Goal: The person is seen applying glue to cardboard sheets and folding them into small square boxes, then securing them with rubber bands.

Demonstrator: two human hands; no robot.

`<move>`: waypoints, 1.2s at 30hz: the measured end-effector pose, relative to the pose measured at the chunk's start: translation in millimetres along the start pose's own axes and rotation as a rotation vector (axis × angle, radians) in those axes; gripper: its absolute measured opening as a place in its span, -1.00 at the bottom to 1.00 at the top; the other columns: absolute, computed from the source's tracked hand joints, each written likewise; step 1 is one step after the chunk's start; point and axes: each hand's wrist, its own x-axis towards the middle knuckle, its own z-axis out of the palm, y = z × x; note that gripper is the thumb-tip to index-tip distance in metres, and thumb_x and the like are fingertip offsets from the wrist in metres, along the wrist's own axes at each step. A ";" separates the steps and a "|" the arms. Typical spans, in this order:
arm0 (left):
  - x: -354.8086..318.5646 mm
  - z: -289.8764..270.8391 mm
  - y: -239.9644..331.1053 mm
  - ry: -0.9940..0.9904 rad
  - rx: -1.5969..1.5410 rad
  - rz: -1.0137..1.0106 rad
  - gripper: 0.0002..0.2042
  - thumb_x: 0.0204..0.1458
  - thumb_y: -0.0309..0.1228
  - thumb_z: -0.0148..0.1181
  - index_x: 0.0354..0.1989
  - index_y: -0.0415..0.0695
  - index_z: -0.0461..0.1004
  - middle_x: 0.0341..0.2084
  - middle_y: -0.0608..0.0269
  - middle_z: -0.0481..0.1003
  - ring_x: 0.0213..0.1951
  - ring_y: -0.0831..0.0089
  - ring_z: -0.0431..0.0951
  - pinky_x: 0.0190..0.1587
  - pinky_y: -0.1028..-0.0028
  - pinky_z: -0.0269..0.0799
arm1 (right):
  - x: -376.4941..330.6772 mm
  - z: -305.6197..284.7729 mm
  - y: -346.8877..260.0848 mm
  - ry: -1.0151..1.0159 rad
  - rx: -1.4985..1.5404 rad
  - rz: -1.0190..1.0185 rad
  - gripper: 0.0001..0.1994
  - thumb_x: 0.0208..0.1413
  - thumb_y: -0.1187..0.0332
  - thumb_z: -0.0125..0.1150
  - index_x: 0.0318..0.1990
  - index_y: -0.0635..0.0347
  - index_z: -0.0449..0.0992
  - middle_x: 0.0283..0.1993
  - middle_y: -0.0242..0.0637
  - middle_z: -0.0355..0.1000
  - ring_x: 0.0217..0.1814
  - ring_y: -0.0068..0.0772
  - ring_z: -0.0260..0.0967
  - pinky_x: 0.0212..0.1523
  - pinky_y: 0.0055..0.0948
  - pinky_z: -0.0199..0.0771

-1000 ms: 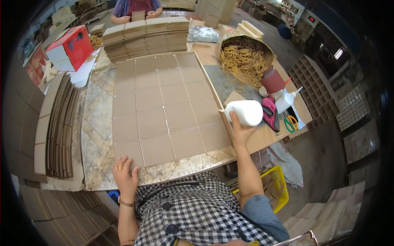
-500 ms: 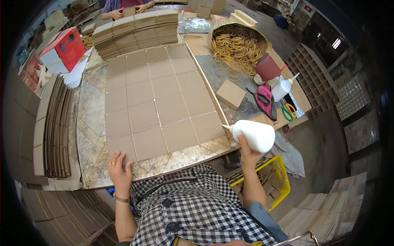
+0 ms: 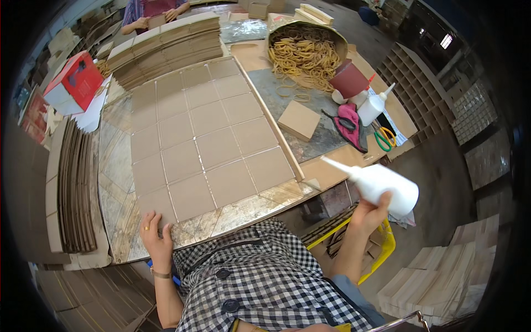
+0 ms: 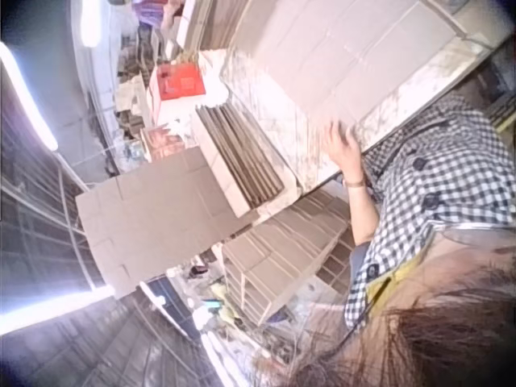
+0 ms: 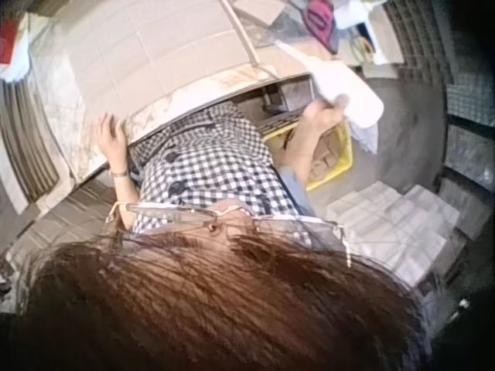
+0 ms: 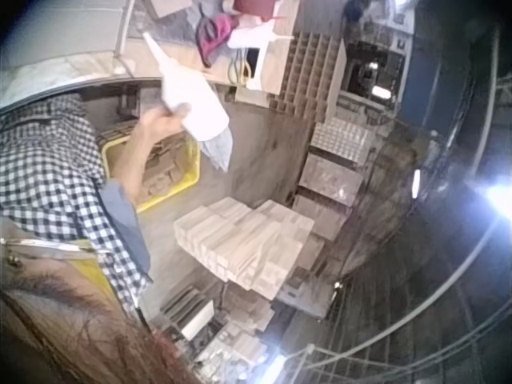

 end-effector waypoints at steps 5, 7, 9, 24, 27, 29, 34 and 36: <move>-4.4 1.6 -10.1 -0.036 0.005 -0.007 -0.70 -0.07 -0.50 0.20 -0.12 -0.24 0.43 -0.01 -0.05 0.39 0.06 -0.03 0.31 0.14 0.15 0.18 | 79.9 -8.1 1.8 -0.133 0.456 0.327 -0.41 0.03 0.07 0.24 0.16 0.15 0.25 0.14 -0.12 0.30 0.14 -0.02 0.29 -0.05 -0.02 0.55; -3.6 2.4 -8.0 -0.050 -0.008 -0.021 -0.70 -0.06 -0.49 0.20 -0.11 -0.24 0.42 0.00 -0.04 0.38 0.07 -0.02 0.31 0.13 0.16 0.19 | 109.7 -16.5 20.2 -0.114 0.538 0.345 -0.40 0.01 0.03 0.25 0.14 0.13 0.27 0.12 -0.12 0.30 0.09 0.09 0.27 -0.12 -0.12 0.61; -1.0 2.2 -5.1 -0.058 -0.041 -0.041 -0.70 -0.05 -0.49 0.19 -0.10 -0.24 0.42 0.01 -0.04 0.38 0.08 -0.01 0.31 0.12 0.17 0.21 | 134.0 -24.7 37.2 -0.100 0.616 0.391 -0.40 0.02 0.01 0.22 0.15 0.11 0.26 0.12 -0.13 0.29 0.07 0.12 0.26 -0.16 -0.18 0.63; -1.6 0.9 -8.4 -0.073 0.002 -0.044 -0.70 -0.07 -0.52 0.20 -0.10 -0.22 0.42 0.02 0.00 0.38 0.10 0.01 0.30 0.15 0.18 0.18 | 275.7 -58.2 148.9 0.234 1.063 0.539 -0.38 0.10 -0.15 -0.08 0.04 0.27 0.39 -0.02 0.06 0.38 0.02 0.16 0.36 -0.20 -0.12 0.63; 1.0 -5.6 -7.5 -0.115 0.034 -0.033 -0.67 -0.12 -0.53 0.22 -0.10 -0.21 0.42 0.01 0.02 0.39 0.08 0.01 0.31 0.14 0.18 0.19 | 264.5 -50.6 152.1 0.216 0.972 0.522 -0.34 0.11 -0.18 -0.13 0.03 0.32 0.38 -0.06 0.11 0.41 -0.01 0.12 0.39 -0.19 -0.10 0.61; 6.7 -10.4 -4.7 -0.153 0.050 -0.008 -0.64 -0.16 -0.53 0.25 -0.11 -0.21 0.43 -0.01 0.03 0.39 0.05 0.02 0.32 0.11 0.19 0.21 | 250.0 -54.2 152.4 0.177 0.930 0.552 -0.30 0.12 -0.23 -0.18 0.03 0.33 0.37 -0.07 0.11 0.42 -0.03 0.09 0.41 -0.18 -0.10 0.60; 22.3 -25.1 -2.2 -0.234 0.083 0.126 -0.59 -0.24 -0.51 0.29 -0.12 -0.20 0.43 -0.08 0.06 0.42 -0.05 0.04 0.37 0.02 0.20 0.27 | 236.8 -75.6 152.6 0.176 0.802 0.680 -0.24 0.16 -0.26 -0.30 0.05 0.42 0.29 -0.11 0.03 0.46 -0.04 0.03 0.44 -0.18 -0.13 0.59; 25.0 -27.8 -5.4 -0.256 0.103 0.153 -0.60 -0.23 -0.49 0.29 -0.12 -0.19 0.44 -0.10 0.06 0.43 -0.07 0.04 0.38 0.00 0.19 0.29 | 245.6 -99.9 157.3 0.158 0.733 0.688 -0.32 0.18 -0.19 -0.22 -0.02 0.40 0.34 -0.20 -0.02 0.49 -0.11 -0.03 0.47 -0.22 -0.17 0.60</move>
